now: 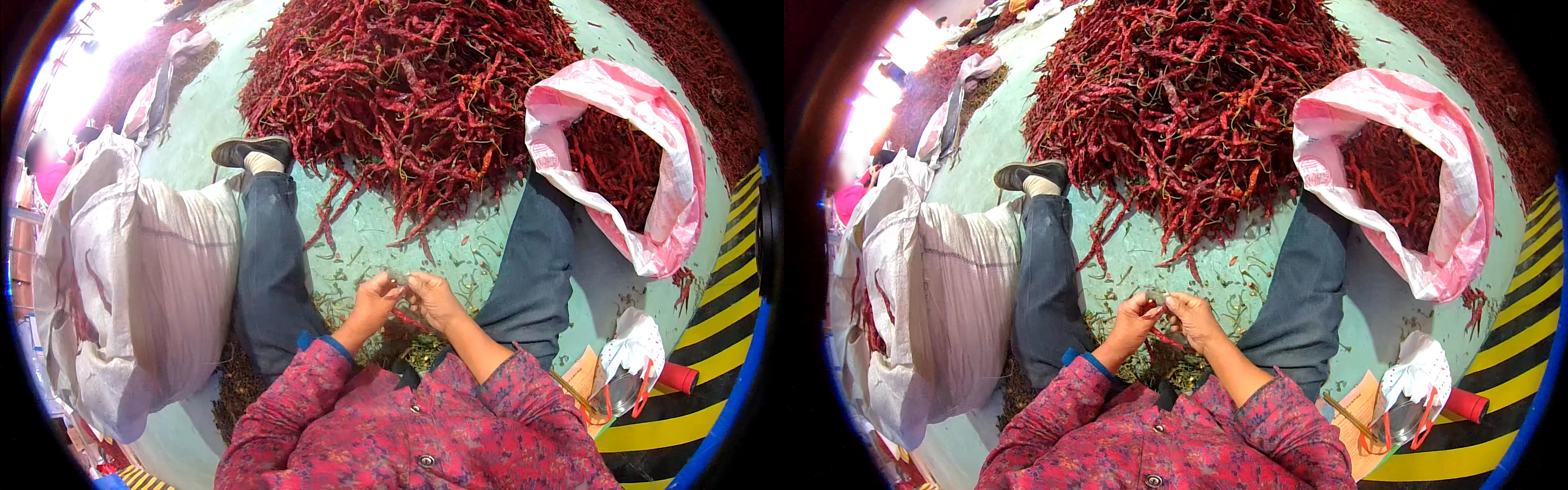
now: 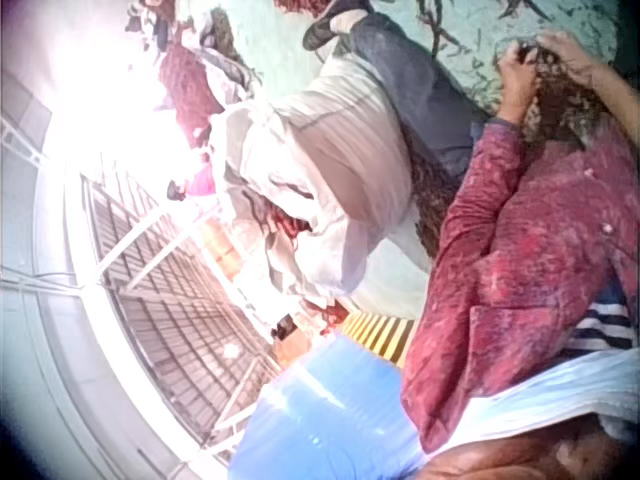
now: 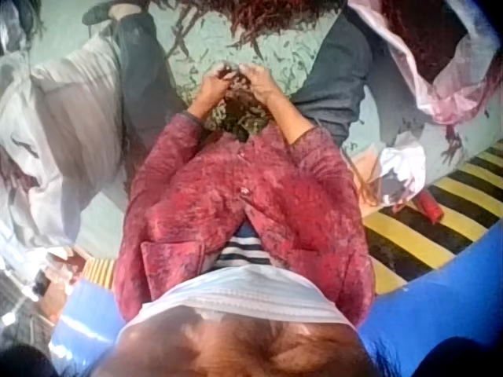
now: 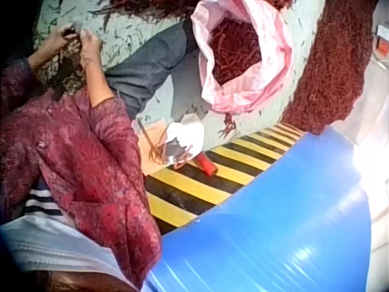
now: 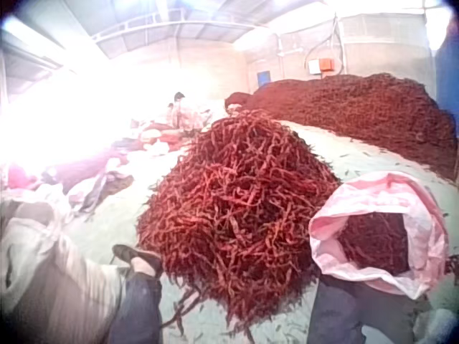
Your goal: The person sits on the floor and repeatedly picks up dried red chilies, removes the stems by hand, and drops the de-stemmed chilies into a nearby bag. The stems are discarded onto the floor beside them.
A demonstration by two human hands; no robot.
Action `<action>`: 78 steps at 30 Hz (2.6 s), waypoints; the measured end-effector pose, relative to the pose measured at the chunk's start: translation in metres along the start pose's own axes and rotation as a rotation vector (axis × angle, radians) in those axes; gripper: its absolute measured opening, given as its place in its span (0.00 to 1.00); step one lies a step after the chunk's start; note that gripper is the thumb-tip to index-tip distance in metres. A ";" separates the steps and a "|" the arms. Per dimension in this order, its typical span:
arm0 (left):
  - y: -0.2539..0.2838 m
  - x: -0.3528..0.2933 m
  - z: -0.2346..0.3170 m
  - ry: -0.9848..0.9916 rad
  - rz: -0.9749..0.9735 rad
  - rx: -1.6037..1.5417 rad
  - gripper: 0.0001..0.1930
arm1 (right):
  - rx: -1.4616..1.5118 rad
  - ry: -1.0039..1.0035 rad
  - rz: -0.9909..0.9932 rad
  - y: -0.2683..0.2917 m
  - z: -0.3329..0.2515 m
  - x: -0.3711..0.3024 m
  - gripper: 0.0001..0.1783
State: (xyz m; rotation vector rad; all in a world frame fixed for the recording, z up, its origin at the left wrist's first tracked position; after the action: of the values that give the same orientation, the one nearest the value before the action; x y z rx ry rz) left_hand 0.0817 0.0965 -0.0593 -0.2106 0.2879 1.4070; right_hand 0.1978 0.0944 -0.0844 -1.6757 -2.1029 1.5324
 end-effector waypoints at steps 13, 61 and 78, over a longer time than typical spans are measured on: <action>0.010 -0.003 0.047 -0.306 -0.152 0.878 0.09 | -1.084 0.507 -0.052 -0.023 -0.024 -0.017 0.08; -0.041 -0.019 0.069 -0.564 -0.386 0.696 0.03 | -0.293 0.213 0.066 0.008 -0.042 -0.022 0.09; 0.144 0.138 0.000 0.138 0.510 1.009 0.12 | -0.813 0.418 0.142 0.004 -0.048 0.002 0.12</action>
State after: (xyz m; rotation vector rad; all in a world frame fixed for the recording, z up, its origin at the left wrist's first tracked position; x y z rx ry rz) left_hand -0.0421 0.2477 -0.0999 0.6399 1.1799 1.5717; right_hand 0.2272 0.1264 -0.0642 -2.1319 -2.5322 0.2298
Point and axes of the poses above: each hand's wrist, its own x-axis towards the middle knuckle, its own y-axis out of the back of the hand, z = x × y, the point moved 4 cm from there along x, towards the middle knuckle, and after that the axes turned 4 degrees about x, right-handed, at the moved point
